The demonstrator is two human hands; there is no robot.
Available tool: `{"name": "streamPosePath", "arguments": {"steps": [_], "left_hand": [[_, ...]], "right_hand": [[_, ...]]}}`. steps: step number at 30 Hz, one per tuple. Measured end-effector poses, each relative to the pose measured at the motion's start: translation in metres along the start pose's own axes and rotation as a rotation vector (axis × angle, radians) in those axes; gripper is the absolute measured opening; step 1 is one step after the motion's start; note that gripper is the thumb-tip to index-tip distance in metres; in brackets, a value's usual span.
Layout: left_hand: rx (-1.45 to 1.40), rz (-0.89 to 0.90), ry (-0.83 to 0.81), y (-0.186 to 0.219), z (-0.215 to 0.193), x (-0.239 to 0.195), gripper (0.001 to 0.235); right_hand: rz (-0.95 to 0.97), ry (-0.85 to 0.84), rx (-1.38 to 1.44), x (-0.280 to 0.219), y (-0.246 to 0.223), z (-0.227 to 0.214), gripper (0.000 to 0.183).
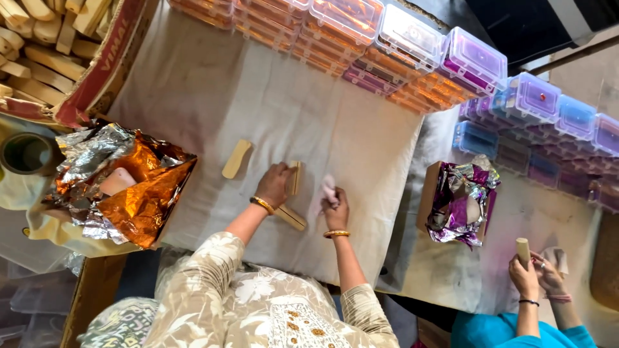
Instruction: The recorder wraps small wooden sticks, likely sandalwood, in silver foil and colored paper before placing them in containers.
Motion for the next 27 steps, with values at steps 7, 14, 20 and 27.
{"name": "streamPosePath", "arguments": {"steps": [7,14,20,27], "left_hand": [[0.642,0.690,-0.065,0.014,-0.003,0.034,0.029],[0.579,0.761,0.000,0.006,-0.012,0.008,0.021],[0.394,0.779,0.116,-0.012,-0.021,-0.039,0.016],[0.201,0.539,0.281,-0.002,-0.042,-0.039,0.025]], "right_hand": [[-0.322,0.095,-0.169,-0.023,0.010,-0.008,0.044],[-0.397,0.150,-0.253,-0.037,-0.001,0.006,0.046],[-0.434,0.097,-0.292,-0.033,-0.005,-0.001,0.048],[-0.078,0.103,-0.001,-0.010,0.012,-0.011,0.037]]}}
Point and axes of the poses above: each hand's wrist, its own x-axis towards the middle knuckle, its own z-axis out of the palm, y = z × x, the point moved 3 cm from there along x, towards the middle knuckle, and after that the axes turned 1 degree about -y, right-handed, at the moved point
